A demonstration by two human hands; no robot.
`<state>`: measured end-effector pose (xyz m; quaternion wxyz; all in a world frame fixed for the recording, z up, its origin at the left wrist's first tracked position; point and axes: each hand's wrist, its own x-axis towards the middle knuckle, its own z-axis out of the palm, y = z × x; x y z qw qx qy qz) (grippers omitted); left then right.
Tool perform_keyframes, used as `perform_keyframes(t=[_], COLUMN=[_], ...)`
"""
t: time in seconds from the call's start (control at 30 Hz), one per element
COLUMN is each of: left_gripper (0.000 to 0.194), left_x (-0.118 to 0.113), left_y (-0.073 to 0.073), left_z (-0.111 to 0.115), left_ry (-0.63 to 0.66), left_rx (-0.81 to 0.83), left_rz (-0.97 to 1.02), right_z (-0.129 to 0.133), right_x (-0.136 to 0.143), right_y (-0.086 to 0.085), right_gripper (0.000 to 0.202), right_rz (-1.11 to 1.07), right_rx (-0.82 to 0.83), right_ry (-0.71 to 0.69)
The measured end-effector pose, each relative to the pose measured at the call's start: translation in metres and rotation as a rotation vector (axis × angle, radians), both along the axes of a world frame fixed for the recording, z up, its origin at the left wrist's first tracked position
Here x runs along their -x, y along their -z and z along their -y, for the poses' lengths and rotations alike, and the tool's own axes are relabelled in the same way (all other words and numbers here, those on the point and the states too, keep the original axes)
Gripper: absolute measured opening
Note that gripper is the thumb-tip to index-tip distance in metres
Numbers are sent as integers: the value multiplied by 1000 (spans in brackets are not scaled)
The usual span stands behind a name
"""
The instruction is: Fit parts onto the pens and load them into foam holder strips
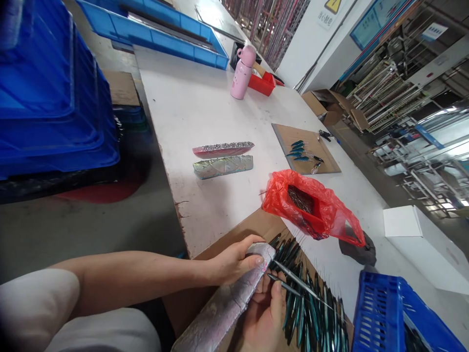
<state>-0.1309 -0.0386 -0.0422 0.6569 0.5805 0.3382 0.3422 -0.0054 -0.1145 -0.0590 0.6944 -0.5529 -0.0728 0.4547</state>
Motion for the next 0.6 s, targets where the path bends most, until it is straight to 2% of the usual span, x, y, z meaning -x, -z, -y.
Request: perform_keyframes(t=[0.23,0.6], left_gripper=[41,41], left_x=[0,-2], left_y=[0,2], left_z=[0,1], left_ry=[-10,-20], left_rx=[4,2], left_rz=[-4,-2], right_z=[-1,-3], right_x=[1,-1], right_y=[-2,-3], right_gripper=[32,32], right_rz=[58,-53], right_rx=[-40,28], right_ry=[-1,15])
